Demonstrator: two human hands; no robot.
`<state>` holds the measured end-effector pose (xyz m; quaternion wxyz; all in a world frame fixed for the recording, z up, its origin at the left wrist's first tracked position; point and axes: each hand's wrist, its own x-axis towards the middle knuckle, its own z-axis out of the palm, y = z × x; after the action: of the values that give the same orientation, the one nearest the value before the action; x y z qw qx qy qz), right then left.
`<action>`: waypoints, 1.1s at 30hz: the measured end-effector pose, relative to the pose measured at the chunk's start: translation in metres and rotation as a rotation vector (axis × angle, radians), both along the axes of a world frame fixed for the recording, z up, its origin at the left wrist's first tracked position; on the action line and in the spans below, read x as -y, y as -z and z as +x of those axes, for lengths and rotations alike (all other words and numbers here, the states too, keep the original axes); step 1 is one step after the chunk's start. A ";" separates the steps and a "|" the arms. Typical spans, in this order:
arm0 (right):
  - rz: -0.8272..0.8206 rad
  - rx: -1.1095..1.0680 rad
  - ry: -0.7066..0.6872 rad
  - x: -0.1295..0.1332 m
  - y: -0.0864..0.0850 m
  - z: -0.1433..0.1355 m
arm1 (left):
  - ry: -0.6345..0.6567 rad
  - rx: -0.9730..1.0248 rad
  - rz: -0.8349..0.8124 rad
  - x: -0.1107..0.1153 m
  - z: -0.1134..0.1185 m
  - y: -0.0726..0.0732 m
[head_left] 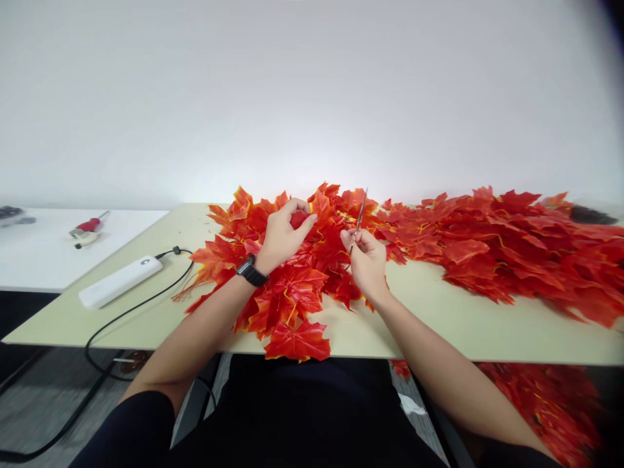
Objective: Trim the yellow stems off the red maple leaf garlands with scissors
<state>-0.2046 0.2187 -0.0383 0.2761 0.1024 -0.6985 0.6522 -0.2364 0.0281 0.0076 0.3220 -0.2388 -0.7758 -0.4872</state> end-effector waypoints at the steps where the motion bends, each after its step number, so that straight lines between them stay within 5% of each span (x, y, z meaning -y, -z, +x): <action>1: 0.019 -0.008 0.000 0.000 0.001 0.000 | -0.002 -0.004 0.015 -0.002 0.001 0.004; 7: -0.003 -0.066 -0.052 0.000 -0.001 0.000 | 0.099 0.002 -0.006 -0.010 0.009 0.021; 13: -0.105 0.062 -0.155 0.003 -0.008 0.005 | 0.015 -0.144 -0.152 -0.020 0.023 0.034; 18: -0.097 0.039 -0.247 0.004 -0.007 0.006 | 0.181 -0.236 -0.312 -0.023 0.027 0.036; 22: -0.097 0.029 -0.281 0.001 -0.004 0.004 | 0.247 -0.132 -0.219 -0.020 0.026 0.038; 30: -0.047 0.046 -0.288 -0.001 -0.004 0.004 | -0.096 -0.186 -0.265 -0.017 0.022 0.034; 33: -0.004 0.041 -0.329 0.000 -0.004 0.004 | -0.022 -0.125 -0.384 -0.013 0.017 0.030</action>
<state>-0.2008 0.2186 -0.0345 0.1517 0.2015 -0.6767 0.6917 -0.2195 0.0409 -0.0222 0.3233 -0.3172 -0.8355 -0.3113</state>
